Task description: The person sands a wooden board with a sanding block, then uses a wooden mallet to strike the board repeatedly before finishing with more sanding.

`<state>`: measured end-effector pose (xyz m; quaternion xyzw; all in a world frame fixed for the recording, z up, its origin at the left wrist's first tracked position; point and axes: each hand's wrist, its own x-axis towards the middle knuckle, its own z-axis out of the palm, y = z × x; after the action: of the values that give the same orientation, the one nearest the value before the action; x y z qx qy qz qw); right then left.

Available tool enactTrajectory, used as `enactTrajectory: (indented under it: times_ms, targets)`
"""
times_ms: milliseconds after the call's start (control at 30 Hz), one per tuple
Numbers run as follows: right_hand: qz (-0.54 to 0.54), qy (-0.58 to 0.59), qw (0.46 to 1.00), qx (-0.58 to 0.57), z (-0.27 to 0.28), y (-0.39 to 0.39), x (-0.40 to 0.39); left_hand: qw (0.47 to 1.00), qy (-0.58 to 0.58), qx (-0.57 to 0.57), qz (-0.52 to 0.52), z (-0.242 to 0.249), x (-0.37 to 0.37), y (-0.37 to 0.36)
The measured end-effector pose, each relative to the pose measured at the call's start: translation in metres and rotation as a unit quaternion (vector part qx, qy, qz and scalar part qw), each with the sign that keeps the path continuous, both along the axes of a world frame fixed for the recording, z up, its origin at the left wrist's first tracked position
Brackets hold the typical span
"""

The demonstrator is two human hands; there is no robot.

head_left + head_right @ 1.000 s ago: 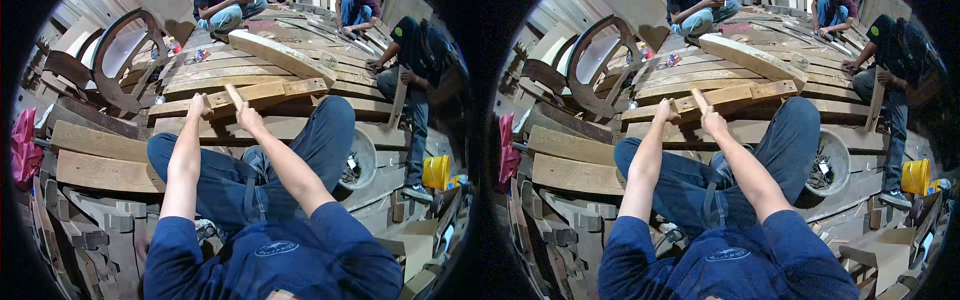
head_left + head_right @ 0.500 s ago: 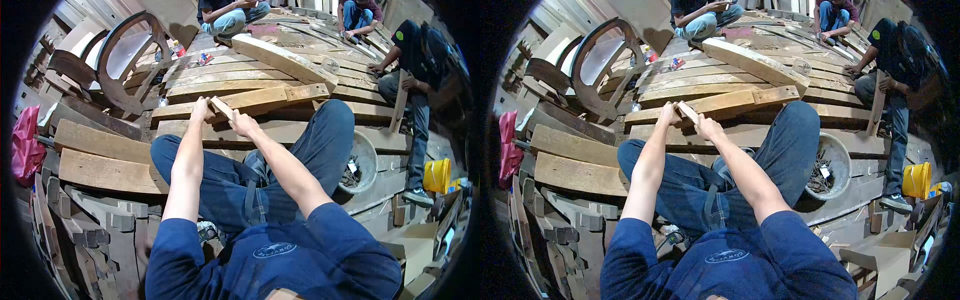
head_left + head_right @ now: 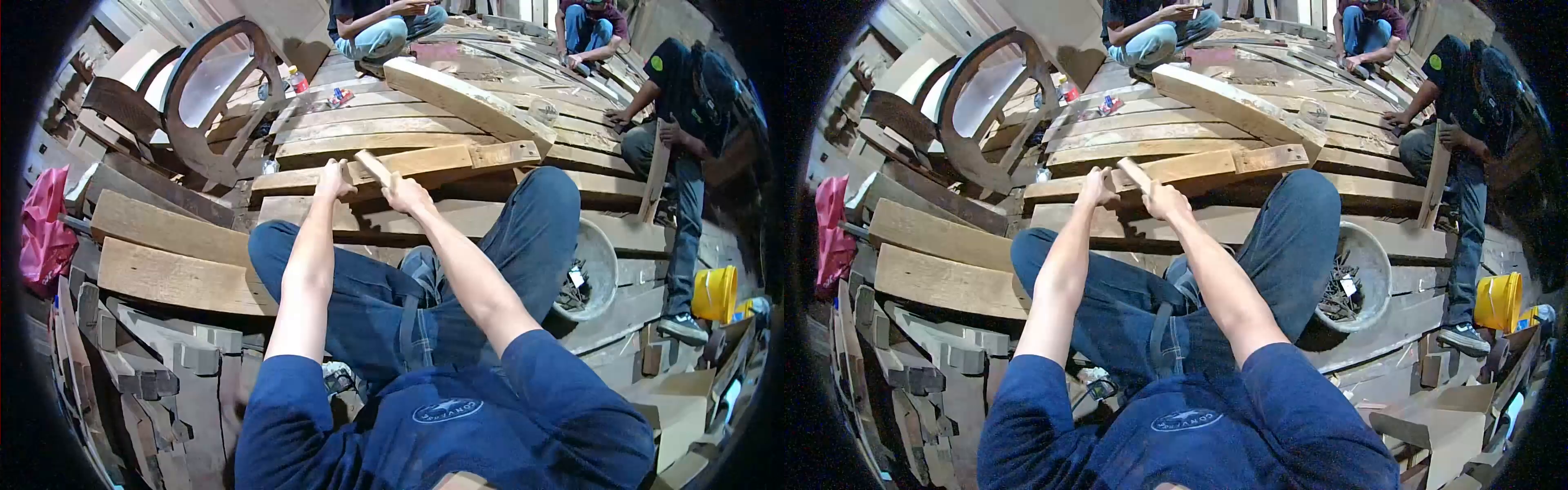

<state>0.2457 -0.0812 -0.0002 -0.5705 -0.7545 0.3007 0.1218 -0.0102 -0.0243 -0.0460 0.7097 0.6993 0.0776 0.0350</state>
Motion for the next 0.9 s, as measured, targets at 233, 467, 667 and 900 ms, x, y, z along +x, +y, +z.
enactTrajectory:
  times_ms: [233, 467, 667, 900]
  targets:
    - [-0.108, 0.047, 0.992, 0.048, -0.018, -0.002, 0.001, 0.999, -0.024, -0.015, 0.021, 0.022, 0.013, -0.015]
    - [-0.06, 0.001, 0.998, 0.005, -0.012, 0.008, 0.006, 0.999, -0.001, 0.03, -0.009, 0.002, 0.003, -0.005]
    - [-0.184, 0.06, 0.98, 0.036, -0.021, 0.02, 0.018, 0.999, -0.038, 0.018, -0.003, 0.011, 0.003, -0.008]
    - [0.082, 0.039, 0.995, 0.049, -0.042, 0.007, -0.016, 1.0, -0.027, -0.012, -0.005, 0.012, 0.005, -0.008]
